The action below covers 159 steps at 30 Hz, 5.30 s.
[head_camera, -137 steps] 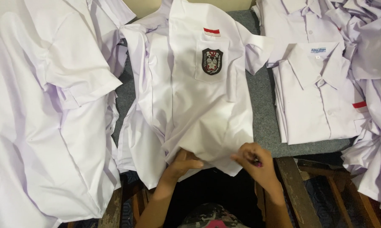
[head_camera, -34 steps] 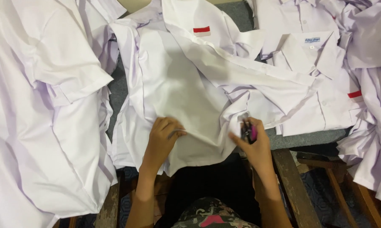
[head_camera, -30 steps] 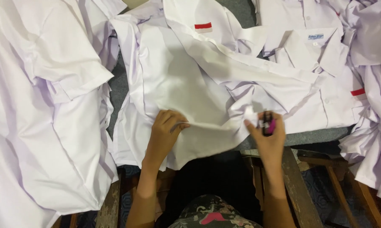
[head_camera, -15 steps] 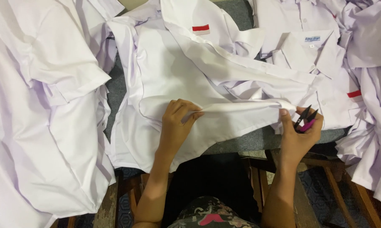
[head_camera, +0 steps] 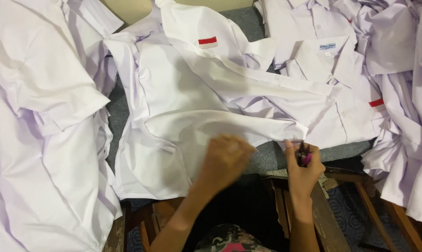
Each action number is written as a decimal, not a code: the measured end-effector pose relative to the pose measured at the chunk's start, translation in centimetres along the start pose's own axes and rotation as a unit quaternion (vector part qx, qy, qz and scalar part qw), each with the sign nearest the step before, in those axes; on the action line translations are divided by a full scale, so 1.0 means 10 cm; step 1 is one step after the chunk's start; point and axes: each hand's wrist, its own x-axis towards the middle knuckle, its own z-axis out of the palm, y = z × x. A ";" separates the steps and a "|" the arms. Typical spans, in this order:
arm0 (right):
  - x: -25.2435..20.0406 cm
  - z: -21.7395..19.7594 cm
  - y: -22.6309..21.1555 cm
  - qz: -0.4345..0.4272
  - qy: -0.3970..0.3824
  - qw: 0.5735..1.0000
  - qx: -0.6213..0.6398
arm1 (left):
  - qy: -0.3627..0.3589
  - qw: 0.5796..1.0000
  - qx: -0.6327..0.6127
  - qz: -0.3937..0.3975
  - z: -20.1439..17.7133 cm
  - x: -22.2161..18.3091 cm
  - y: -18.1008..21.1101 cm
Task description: Trimming loose threads from white shirts using small scissors as part of a quality control process
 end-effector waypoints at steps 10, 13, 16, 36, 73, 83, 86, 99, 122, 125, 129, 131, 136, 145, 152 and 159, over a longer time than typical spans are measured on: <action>-0.15 0.07 -0.11 0.051 -0.085 0.995 0.022 | -0.124 0.984 -0.100 -0.079 0.45 -0.42 -0.24; -0.11 0.10 -0.19 0.094 -0.091 0.990 0.059 | -0.109 0.976 -0.170 -0.080 0.35 -0.42 -0.30; -0.05 0.09 -0.08 0.168 -0.098 0.973 0.121 | -0.105 0.963 -0.233 -0.088 0.07 -0.31 -0.26; 0.01 -0.11 -0.63 0.297 -0.143 0.861 0.387 | 0.027 0.978 -0.168 -0.118 -0.17 0.05 0.26; 0.04 -0.39 -0.60 0.410 -0.173 0.777 0.444 | -0.093 0.561 -0.728 -0.383 0.17 -0.41 0.51; -0.08 -0.48 -0.12 -0.279 -0.169 0.935 0.137 | -0.231 0.731 -0.527 -0.367 -0.11 -0.36 0.35; 0.03 -0.50 -0.50 -0.300 -0.216 0.923 0.110 | -0.261 0.679 -0.524 -0.442 -0.21 -0.30 0.37; 0.09 -0.49 -0.58 -0.278 -0.240 0.907 0.207 | -0.236 0.675 -0.547 -0.434 -0.16 -0.40 0.33; 0.09 -0.15 0.14 -0.106 -0.003 0.981 0.165 | 0.036 0.416 -0.692 -0.588 -0.03 -0.84 0.30; 0.23 -0.11 -0.13 0.044 0.009 0.973 0.225 | 0.239 0.396 -0.708 -0.534 -0.09 -0.98 0.22; 0.35 -0.05 -0.11 0.125 0.031 0.978 0.166 | 0.349 0.348 -0.698 -0.519 -0.40 -1.07 0.19; 0.41 -0.04 -0.17 0.172 0.053 0.962 0.207 | 0.377 0.324 -0.646 -0.579 -0.73 -0.82 0.17; 0.46 -0.02 0.09 0.227 0.069 0.927 0.292 | 0.453 0.306 -0.558 -0.624 -1.14 -0.71 0.02; 0.47 0.05 0.15 0.226 0.056 0.908 0.349 | 0.504 0.435 -0.577 -0.474 -1.34 -1.22 -0.30; 0.42 0.01 0.09 0.216 0.124 0.916 0.313 | 0.443 0.510 -0.592 -0.439 -1.18 -1.42 -0.30; 0.03 0.14 0.21 0.013 0.222 0.927 0.302 | 0.336 0.325 -0.718 -0.516 -1.01 -1.62 -0.28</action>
